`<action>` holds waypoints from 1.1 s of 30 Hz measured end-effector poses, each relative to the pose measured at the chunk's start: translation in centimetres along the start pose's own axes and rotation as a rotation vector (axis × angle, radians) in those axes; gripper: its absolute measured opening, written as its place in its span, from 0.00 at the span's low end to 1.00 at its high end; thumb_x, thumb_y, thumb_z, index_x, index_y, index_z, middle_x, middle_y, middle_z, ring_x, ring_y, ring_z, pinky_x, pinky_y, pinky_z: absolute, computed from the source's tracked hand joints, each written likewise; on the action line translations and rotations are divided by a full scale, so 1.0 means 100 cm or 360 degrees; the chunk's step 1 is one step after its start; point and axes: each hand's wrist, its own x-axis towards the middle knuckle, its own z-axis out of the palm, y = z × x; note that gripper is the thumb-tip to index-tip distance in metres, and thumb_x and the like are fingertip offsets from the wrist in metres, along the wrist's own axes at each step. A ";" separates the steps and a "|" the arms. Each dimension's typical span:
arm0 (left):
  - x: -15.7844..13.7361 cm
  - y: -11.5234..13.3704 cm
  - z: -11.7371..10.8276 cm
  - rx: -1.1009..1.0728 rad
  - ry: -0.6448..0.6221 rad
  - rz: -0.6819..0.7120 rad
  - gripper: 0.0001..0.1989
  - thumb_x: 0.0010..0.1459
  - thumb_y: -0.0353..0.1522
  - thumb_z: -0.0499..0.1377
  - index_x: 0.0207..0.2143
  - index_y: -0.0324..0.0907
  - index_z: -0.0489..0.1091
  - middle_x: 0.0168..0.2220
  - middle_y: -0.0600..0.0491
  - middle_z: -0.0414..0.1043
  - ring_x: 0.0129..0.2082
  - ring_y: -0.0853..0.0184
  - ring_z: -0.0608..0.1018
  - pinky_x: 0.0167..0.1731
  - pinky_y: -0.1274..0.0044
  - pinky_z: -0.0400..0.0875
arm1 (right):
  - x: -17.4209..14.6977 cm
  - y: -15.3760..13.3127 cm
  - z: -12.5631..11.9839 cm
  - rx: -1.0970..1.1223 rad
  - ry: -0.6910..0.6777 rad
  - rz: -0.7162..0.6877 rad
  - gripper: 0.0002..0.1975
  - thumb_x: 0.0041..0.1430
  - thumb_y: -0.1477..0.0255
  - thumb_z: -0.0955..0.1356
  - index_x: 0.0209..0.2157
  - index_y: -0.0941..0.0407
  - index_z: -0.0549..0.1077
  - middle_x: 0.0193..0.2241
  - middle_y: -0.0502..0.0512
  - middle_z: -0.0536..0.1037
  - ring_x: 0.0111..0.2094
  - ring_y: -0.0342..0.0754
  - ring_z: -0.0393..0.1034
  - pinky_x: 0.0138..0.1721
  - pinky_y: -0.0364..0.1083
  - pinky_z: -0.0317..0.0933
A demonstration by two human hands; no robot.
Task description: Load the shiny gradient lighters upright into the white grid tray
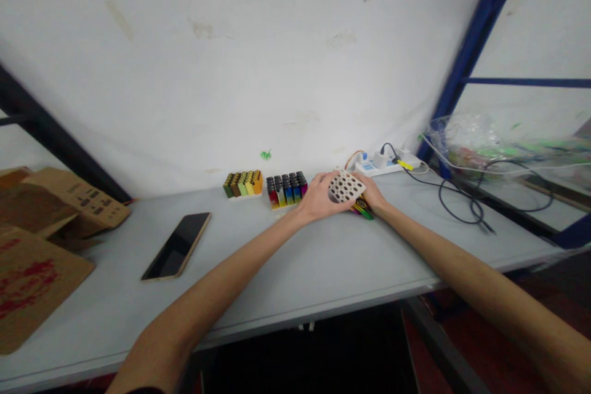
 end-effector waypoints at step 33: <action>-0.037 -0.012 0.000 -0.0089 -0.0218 -0.0053 0.52 0.47 0.51 0.71 0.68 0.49 0.52 0.61 0.44 0.58 0.64 0.53 0.66 0.67 0.61 0.59 | -0.001 -0.029 -0.017 -0.0591 -0.0201 -0.0045 0.20 0.64 0.69 0.59 0.41 0.56 0.83 0.43 0.57 0.84 0.46 0.56 0.76 0.51 0.50 0.65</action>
